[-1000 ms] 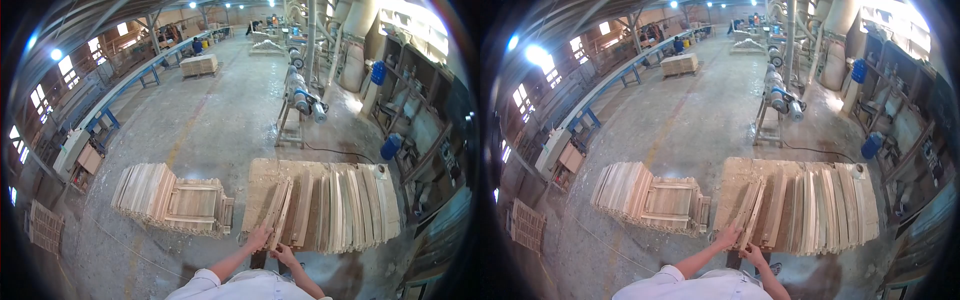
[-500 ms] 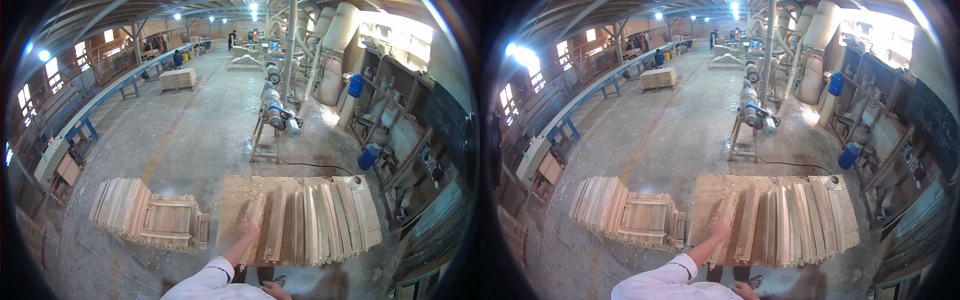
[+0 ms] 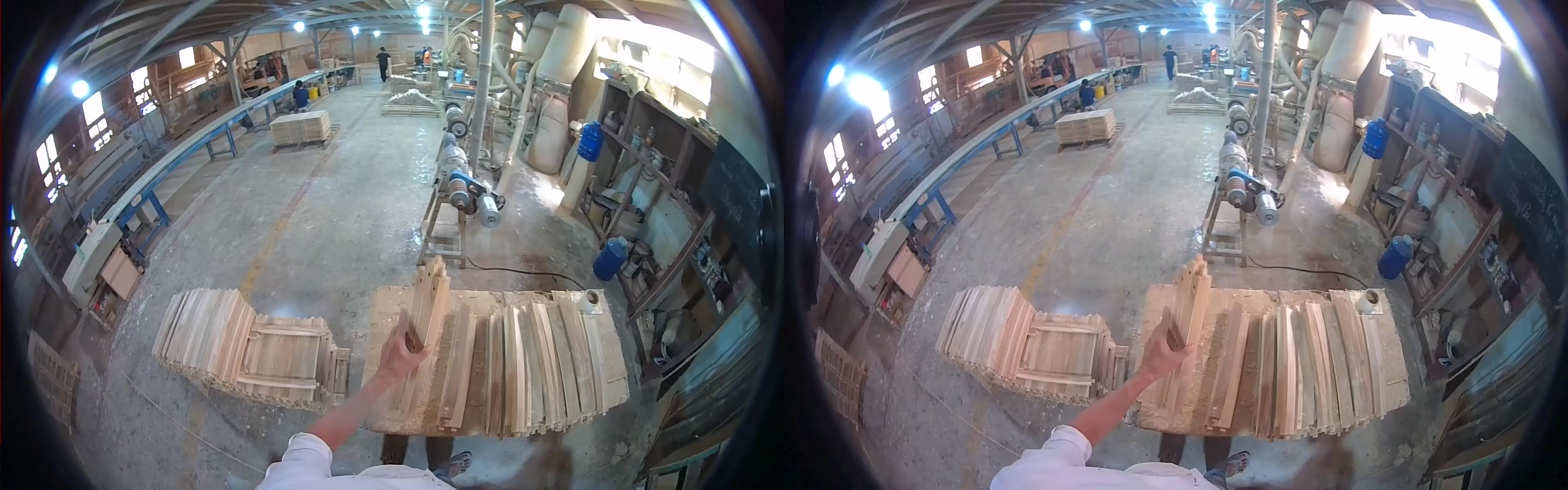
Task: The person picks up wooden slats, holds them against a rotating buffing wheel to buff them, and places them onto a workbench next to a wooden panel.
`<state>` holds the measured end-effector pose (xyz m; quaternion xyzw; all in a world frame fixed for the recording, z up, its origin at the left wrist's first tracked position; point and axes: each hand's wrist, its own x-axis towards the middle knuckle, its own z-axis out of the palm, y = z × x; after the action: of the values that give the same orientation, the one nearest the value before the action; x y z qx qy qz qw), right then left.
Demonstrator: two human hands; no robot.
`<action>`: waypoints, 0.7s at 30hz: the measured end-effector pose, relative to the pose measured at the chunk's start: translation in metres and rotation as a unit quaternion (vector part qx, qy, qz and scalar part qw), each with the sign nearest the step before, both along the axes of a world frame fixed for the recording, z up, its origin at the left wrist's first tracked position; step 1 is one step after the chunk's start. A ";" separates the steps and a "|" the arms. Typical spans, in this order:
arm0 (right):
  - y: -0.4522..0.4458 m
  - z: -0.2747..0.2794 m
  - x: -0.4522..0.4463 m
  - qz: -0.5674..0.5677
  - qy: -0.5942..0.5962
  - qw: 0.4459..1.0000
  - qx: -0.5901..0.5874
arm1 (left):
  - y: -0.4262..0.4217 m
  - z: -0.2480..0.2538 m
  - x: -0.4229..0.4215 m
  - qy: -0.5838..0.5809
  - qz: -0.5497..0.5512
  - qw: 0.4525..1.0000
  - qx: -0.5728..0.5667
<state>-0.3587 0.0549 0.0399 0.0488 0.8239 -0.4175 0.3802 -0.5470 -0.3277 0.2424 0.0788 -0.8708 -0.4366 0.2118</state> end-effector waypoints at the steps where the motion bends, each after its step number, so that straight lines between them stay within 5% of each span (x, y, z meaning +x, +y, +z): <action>1: -0.002 0.000 0.000 0.003 0.001 1.000 -0.002 | -0.003 0.019 0.004 0.057 -0.008 0.998 0.017; 4: -0.008 -0.003 0.002 0.013 0.006 1.000 -0.010 | -0.009 0.061 0.017 0.137 -0.008 0.990 0.041; 7: -0.015 -0.004 0.006 0.016 0.011 1.000 -0.021 | -0.013 0.053 0.023 0.223 0.011 0.974 0.022; 12: -0.031 -0.003 0.014 0.012 0.013 0.999 -0.035 | -0.007 -0.040 0.043 0.145 0.079 0.984 0.061; 21: -0.022 -0.002 0.036 -0.046 0.013 0.998 -0.033 | -0.015 -0.026 0.046 0.151 0.072 0.982 0.093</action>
<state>-0.3225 0.0325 0.0383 0.0691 0.8113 -0.4622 0.3513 -0.5010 -0.3424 0.2160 0.0938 -0.7766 -0.5059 0.3635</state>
